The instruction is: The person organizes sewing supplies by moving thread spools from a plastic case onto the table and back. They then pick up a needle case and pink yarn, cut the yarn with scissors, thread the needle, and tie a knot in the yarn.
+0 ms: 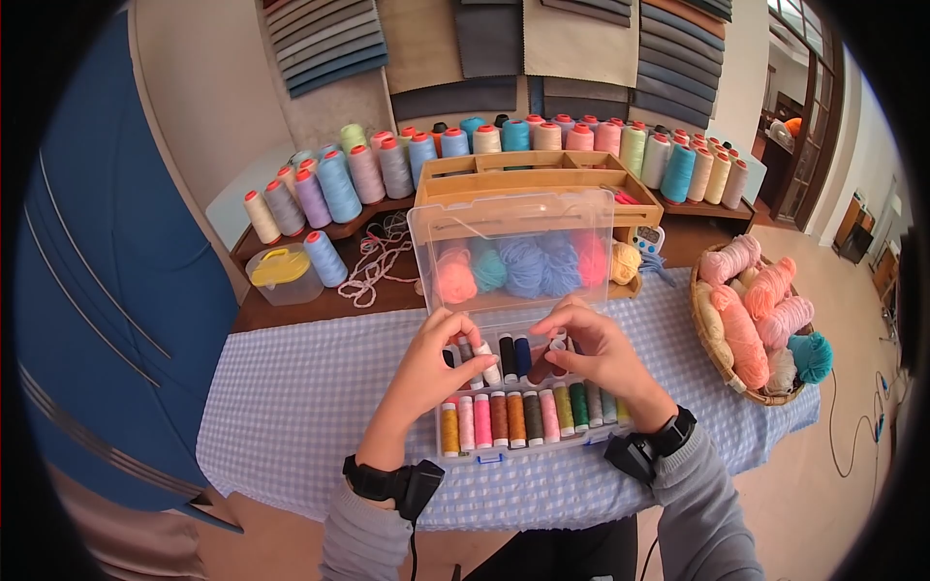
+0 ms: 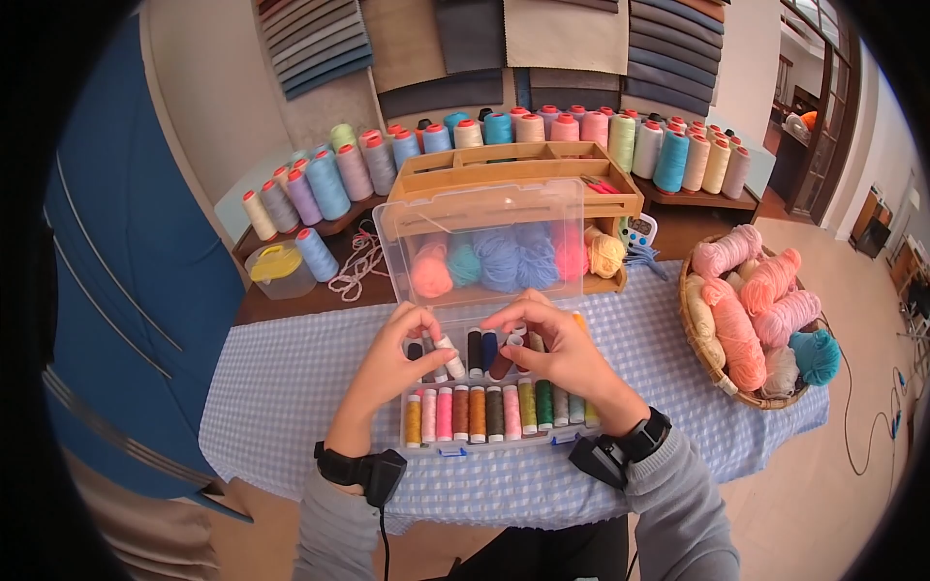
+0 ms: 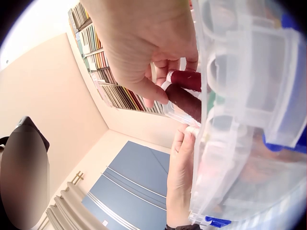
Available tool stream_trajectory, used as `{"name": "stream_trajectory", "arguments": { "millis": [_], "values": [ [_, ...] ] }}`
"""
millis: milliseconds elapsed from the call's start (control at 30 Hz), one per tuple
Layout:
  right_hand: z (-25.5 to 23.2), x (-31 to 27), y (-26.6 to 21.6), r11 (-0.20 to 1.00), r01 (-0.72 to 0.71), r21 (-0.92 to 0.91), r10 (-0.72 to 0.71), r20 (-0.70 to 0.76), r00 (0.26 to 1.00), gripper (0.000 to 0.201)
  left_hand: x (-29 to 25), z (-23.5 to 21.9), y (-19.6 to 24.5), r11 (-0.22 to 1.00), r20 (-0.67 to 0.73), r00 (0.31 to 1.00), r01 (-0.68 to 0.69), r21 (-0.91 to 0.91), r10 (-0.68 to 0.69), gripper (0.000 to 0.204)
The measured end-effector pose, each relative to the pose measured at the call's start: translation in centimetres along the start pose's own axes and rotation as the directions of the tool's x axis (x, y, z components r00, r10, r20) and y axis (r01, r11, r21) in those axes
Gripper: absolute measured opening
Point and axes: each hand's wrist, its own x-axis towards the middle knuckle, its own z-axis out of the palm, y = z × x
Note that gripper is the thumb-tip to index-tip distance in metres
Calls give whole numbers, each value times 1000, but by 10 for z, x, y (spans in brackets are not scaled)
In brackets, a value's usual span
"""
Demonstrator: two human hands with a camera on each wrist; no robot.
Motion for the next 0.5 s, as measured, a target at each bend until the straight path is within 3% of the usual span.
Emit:
{"name": "stream_trajectory", "arguments": {
  "millis": [167, 233, 300, 333, 400, 433, 500],
  "values": [
    [4, -1, -9, 995, -96, 34, 96, 19, 995, 32, 0, 1, 6, 995, -34, 999, 28, 99, -25, 21],
    [3, 0, 0, 989, -14, -151, 21, 49, 999, 33, 1, 1, 5, 994, -54, 998, 20, 107, -15, 21],
    [-1, 0, 9, 984, -37, -174, 50, 68, 996, 33, 2, 0, -1, 983, -206, 972, -76, 165, 110, 23],
    [-2, 0, 12, 979, -61, -197, 79, 87, 993, 33, 3, -1, -4, 983, -205, 973, -76, 165, 110, 23],
    [-1, 0, 9, 976, -96, -195, 115, 86, 990, 33, 5, -8, -9, 997, -501, 865, 23, 69, 15, 26],
    [0, -1, 7, 972, -132, -193, 150, 86, 985, 33, 4, -13, -12, 997, -500, 866, 23, 71, 15, 26],
    [0, 0, 10, 976, -122, -180, 140, 91, 986, 32, 2, -22, -16, 970, -570, 790, 234, -59, -225, 30]
  ]
}}
